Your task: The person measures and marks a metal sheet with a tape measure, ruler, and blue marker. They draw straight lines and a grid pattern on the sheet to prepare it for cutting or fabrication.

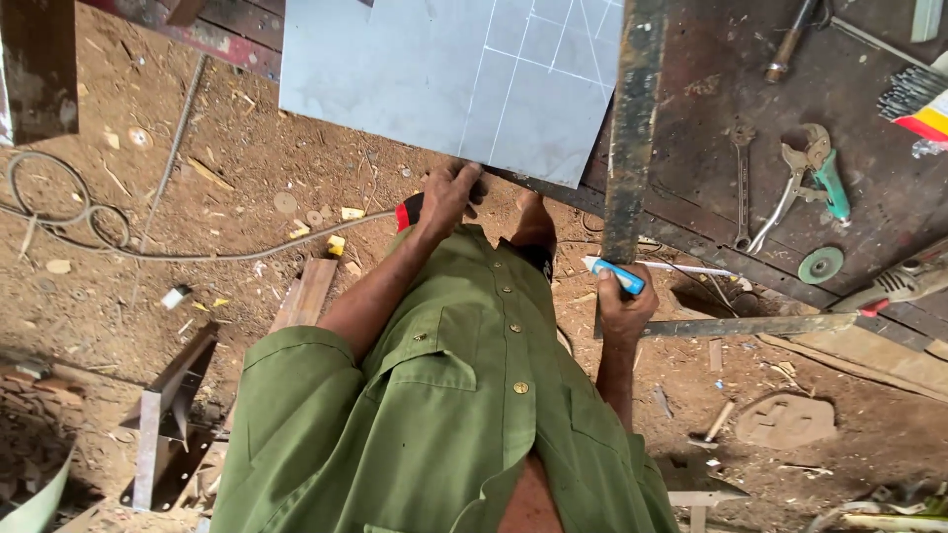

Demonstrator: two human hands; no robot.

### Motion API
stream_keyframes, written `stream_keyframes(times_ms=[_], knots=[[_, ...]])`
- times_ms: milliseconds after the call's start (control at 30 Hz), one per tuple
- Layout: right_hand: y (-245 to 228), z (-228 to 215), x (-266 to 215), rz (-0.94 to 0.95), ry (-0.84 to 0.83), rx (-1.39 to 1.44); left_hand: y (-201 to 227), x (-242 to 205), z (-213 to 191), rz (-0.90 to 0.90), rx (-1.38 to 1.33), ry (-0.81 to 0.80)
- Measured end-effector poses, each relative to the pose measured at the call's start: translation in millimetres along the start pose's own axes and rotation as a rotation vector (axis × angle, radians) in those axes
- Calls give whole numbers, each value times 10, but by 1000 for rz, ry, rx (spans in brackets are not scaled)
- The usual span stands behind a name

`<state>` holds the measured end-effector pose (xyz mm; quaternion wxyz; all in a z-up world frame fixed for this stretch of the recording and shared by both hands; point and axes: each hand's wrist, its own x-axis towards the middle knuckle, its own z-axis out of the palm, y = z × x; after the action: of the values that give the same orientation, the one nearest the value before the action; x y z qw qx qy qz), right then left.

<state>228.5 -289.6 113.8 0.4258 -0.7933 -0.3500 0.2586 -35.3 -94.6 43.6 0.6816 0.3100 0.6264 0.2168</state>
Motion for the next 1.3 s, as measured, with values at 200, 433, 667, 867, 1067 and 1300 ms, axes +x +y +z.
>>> stream_keyframes(times_ms=[200,433,667,867,1067,1300], knots=[[230,172,-118,-162,-103,-46,157,-293,-292,166,289,-110],[485,725,-326,-219,-295,-38,484,-308,-720,596,338,148],[408,1162,-483,-189,-327,13,503,424,-993,948,627,265],[394,1242,-604,-241,-382,-86,525,752,-864,972,938,280],[441,1173,-654,-165,-370,-114,310,860,-865,806,815,166],[463,1241,-607,-222,-350,-90,244,933,-959,753,937,65]])
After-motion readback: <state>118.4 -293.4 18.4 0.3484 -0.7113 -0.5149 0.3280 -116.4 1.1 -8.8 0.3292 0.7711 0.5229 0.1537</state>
